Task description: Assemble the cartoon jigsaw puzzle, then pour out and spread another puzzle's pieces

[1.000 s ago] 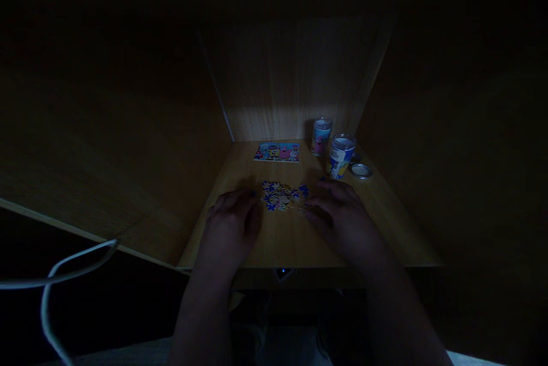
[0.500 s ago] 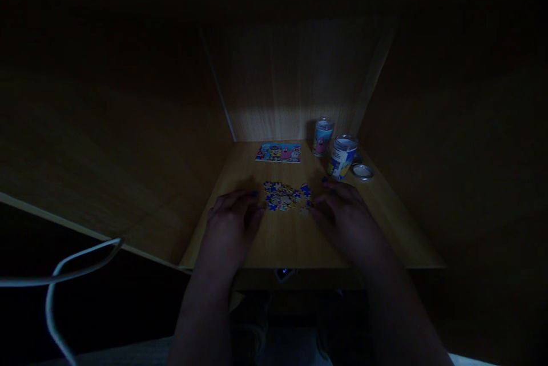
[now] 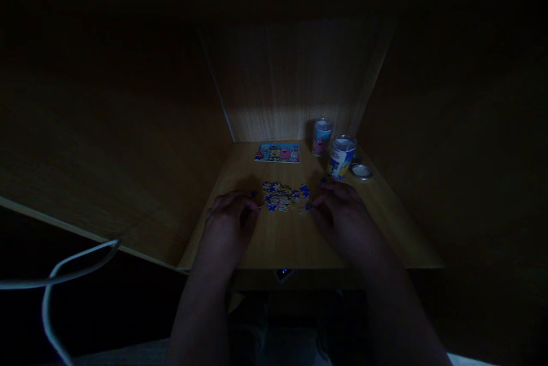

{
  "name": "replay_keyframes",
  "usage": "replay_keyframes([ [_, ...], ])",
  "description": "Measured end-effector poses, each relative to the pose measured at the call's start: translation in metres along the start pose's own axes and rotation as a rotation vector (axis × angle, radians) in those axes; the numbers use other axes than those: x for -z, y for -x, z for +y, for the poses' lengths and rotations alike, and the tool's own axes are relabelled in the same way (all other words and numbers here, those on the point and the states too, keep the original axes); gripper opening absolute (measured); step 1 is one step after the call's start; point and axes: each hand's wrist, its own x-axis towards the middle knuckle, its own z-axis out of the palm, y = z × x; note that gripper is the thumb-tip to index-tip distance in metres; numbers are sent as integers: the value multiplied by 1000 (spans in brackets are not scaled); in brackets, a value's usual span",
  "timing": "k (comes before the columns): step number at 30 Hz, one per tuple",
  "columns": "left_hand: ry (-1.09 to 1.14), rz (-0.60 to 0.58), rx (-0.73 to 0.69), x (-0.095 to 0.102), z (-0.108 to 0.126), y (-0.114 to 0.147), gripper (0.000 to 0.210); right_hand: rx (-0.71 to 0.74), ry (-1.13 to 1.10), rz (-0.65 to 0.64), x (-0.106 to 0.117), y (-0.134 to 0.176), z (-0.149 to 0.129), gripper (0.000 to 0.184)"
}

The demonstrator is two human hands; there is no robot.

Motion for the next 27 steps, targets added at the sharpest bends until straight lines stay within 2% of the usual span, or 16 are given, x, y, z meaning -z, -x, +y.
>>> replay_keyframes([
  [2,-23,66,65,1,-3,2,11,8,-9,6,0,0,0,7],
  [7,-42,244,403,7,-10,7,16,21,-13,4,1,0,-1,9],
  [9,-54,277,453,9,-10,9,19,17,-12,1,1,0,-1,10],
  [12,-94,282,425,8,-11,11,17,17,-27,-1,1,0,0,10],
  [16,-243,220,367,1,-15,13,30,17,-50,-9,1,0,0,11],
  [20,-277,183,236,-5,-20,14,39,34,-75,-22,4,0,-3,8],
  [24,-320,189,205,-7,-20,13,35,36,-97,3,6,-1,-4,6],
  [27,-390,187,203,-7,-15,11,30,-45,-59,53,6,-2,-2,5],
])
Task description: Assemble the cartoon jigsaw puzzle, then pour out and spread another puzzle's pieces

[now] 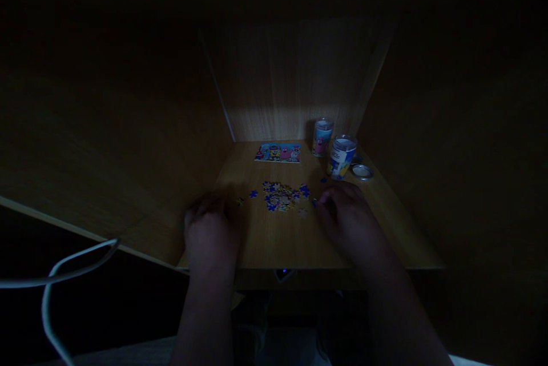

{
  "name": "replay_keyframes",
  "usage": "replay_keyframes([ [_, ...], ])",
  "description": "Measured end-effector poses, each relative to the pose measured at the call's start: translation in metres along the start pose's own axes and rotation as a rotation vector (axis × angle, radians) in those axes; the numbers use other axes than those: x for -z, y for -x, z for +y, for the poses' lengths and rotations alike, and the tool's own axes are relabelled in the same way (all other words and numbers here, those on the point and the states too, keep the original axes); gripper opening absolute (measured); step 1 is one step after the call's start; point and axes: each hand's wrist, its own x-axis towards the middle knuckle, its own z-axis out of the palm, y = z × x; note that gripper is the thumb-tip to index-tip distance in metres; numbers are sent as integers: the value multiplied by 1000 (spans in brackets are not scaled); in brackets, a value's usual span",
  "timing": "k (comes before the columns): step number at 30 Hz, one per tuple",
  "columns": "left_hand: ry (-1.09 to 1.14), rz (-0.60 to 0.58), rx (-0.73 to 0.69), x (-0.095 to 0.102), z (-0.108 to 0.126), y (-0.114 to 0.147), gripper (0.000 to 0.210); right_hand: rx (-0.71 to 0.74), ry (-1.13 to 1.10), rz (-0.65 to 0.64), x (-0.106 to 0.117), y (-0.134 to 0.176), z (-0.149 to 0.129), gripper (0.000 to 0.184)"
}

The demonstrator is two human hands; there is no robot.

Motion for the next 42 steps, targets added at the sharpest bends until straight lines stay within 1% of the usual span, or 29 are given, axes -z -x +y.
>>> replay_keyframes([
  [3,-79,-55,25,2,6,-1,32,-72,44,39,-1,-1,3,8],
  [6,-84,-94,58,3,9,-2,36,-90,51,39,-3,-1,5,9],
  [9,-40,-82,71,2,9,-1,36,-113,84,19,-6,0,8,10],
  [12,-3,-64,70,2,9,0,34,-161,177,15,-7,3,11,15],
  [16,3,-84,83,3,10,0,33,-200,250,4,-6,4,11,19],
  [23,-7,-87,78,4,13,-1,33,-175,251,42,-3,4,7,23],
  [29,-41,-125,65,5,15,-1,37,-162,272,25,-3,3,6,22],
  [32,-36,-136,48,5,15,-1,38,-121,235,31,-2,1,3,19],
  [36,2,-148,51,6,17,-1,35,-80,223,4,-1,0,2,16],
  [42,16,-182,69,9,19,-3,32,-92,235,-36,-2,-1,3,19],
])
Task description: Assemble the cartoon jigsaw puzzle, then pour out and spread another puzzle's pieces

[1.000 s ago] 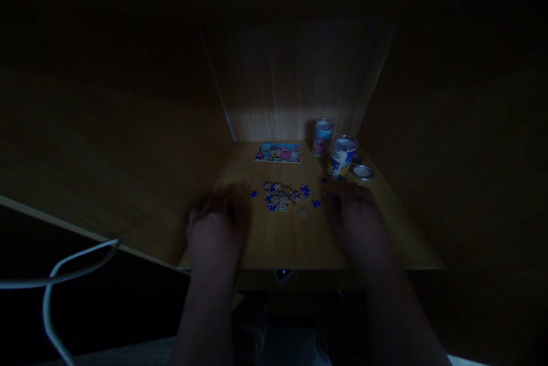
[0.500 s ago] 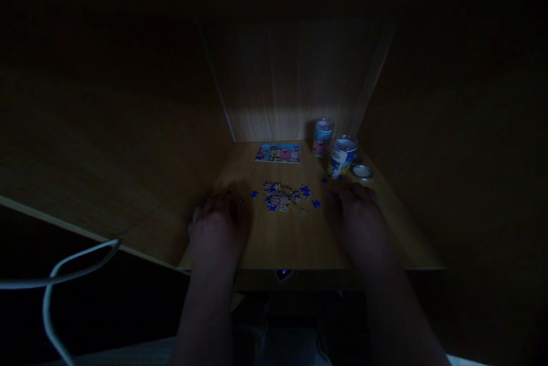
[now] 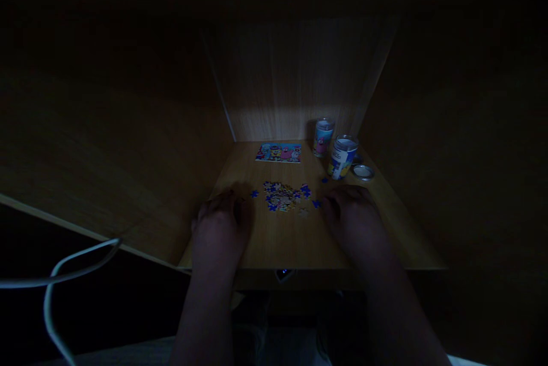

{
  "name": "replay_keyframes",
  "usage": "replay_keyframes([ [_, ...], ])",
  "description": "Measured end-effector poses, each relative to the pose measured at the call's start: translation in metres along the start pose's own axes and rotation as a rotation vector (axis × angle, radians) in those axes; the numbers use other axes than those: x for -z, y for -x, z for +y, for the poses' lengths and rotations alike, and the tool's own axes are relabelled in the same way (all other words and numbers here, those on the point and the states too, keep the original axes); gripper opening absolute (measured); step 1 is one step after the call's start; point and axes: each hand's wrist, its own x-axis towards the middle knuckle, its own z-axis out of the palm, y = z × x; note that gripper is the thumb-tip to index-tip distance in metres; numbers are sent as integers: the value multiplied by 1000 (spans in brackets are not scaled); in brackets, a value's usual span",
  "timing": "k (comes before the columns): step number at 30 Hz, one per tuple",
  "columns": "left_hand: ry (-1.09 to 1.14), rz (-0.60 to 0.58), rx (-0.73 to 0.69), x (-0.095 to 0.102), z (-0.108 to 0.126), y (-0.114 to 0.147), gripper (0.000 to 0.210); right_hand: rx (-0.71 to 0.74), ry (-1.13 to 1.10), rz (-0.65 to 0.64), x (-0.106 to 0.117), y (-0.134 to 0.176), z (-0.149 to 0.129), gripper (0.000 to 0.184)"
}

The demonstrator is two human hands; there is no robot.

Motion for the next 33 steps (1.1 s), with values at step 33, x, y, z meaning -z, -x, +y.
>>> replay_keyframes([
  [33,57,23,-21,1,0,1,28,69,-122,4,-9,3,6,40],
])
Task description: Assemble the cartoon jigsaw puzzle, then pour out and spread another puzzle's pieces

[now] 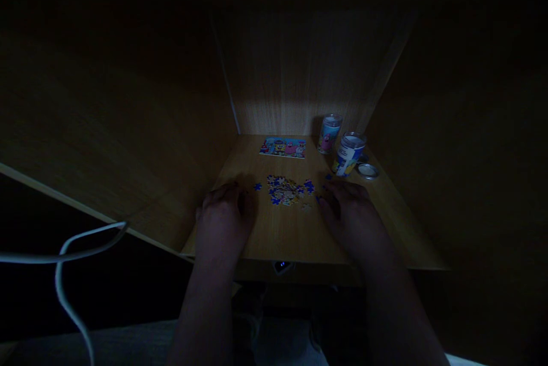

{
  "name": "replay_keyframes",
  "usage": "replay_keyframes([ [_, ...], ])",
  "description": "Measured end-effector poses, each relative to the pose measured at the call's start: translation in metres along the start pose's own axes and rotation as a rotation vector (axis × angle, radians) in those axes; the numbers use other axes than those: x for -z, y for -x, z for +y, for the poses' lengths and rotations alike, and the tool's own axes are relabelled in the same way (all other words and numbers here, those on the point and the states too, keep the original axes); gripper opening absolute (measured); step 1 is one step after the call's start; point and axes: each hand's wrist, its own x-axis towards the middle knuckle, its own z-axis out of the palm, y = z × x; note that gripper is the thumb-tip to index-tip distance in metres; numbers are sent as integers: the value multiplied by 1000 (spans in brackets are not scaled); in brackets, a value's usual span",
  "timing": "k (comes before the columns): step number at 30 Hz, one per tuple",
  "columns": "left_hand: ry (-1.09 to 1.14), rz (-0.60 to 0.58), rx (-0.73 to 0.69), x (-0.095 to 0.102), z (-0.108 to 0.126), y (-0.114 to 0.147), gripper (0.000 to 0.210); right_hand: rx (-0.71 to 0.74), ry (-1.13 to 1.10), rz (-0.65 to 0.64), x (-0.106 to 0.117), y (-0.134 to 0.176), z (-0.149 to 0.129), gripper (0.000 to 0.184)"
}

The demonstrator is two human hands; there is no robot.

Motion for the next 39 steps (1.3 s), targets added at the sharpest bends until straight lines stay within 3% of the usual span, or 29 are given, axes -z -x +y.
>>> replay_keyframes([
  [16,33,7,-22,-2,-1,-1,25,34,-19,7,6,-2,-6,25],
  [26,292,-7,-341,-1,4,0,19,173,-76,-79,7,1,-6,19],
  [39,341,-58,-442,-8,36,-4,26,230,-81,-69,8,-2,-7,13],
])
